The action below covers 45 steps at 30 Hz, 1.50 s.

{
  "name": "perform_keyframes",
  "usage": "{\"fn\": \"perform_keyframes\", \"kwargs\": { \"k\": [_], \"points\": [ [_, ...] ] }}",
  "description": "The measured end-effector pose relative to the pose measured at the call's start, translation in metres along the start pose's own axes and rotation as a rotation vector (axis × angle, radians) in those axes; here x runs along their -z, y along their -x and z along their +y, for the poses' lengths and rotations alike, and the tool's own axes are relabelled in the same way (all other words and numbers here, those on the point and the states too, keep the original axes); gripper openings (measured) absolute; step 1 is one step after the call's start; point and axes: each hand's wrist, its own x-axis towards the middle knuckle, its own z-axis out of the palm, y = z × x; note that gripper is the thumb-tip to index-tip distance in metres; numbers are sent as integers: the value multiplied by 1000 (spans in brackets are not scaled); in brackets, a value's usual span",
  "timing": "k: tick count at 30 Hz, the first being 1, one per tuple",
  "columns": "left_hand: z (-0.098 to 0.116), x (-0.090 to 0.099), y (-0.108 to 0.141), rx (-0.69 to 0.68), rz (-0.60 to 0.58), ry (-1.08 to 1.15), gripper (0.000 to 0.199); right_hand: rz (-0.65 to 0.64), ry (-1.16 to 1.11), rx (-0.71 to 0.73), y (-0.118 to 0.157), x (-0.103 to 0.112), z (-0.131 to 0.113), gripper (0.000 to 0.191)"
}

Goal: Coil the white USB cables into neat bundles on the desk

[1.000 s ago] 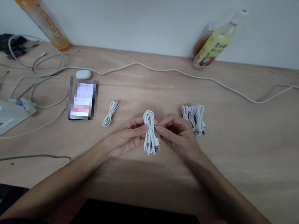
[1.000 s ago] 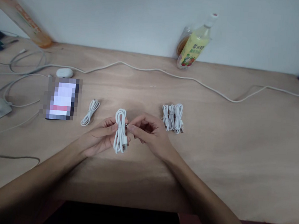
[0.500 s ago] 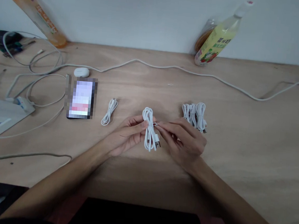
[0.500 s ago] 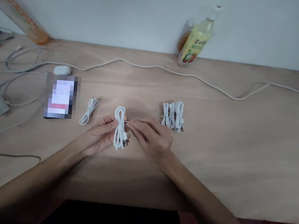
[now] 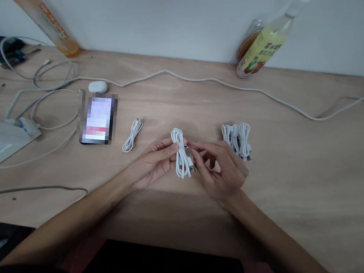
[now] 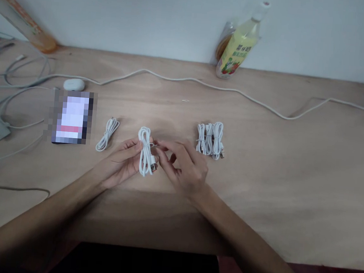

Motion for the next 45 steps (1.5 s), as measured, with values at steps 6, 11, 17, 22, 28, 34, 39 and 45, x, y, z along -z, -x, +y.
{"fn": "perform_keyframes", "kwargs": {
  "k": [6,11,17,22,28,34,39,45],
  "points": [
    [0,1,0,19,-5,-19,28,-57,-56,-116,0,-1,-2,12],
    [1,0,1,8,3,13,26,-65,-75,-141,-1,-1,1,12],
    [2,-1,1,15,14,11,27,-105,-48,-88,-2,0,5,15],
    [3,-1,1,27,22,-4,29,-120,-13,-25,-1,2,10,14],
    [4,-2,0,31,30,-16,29,-135,-23,2,-1,2,13,14],
    [2,-1,1,44,25,-14,28,-128,-9,9,-1,1,13,19],
    [1,0,1,42,32,-23,28,-86,49,76,-1,0,14,17],
    [1,1,-1,41,17,-39,31,-80,114,153,-3,3,15,12]
  ]
}}
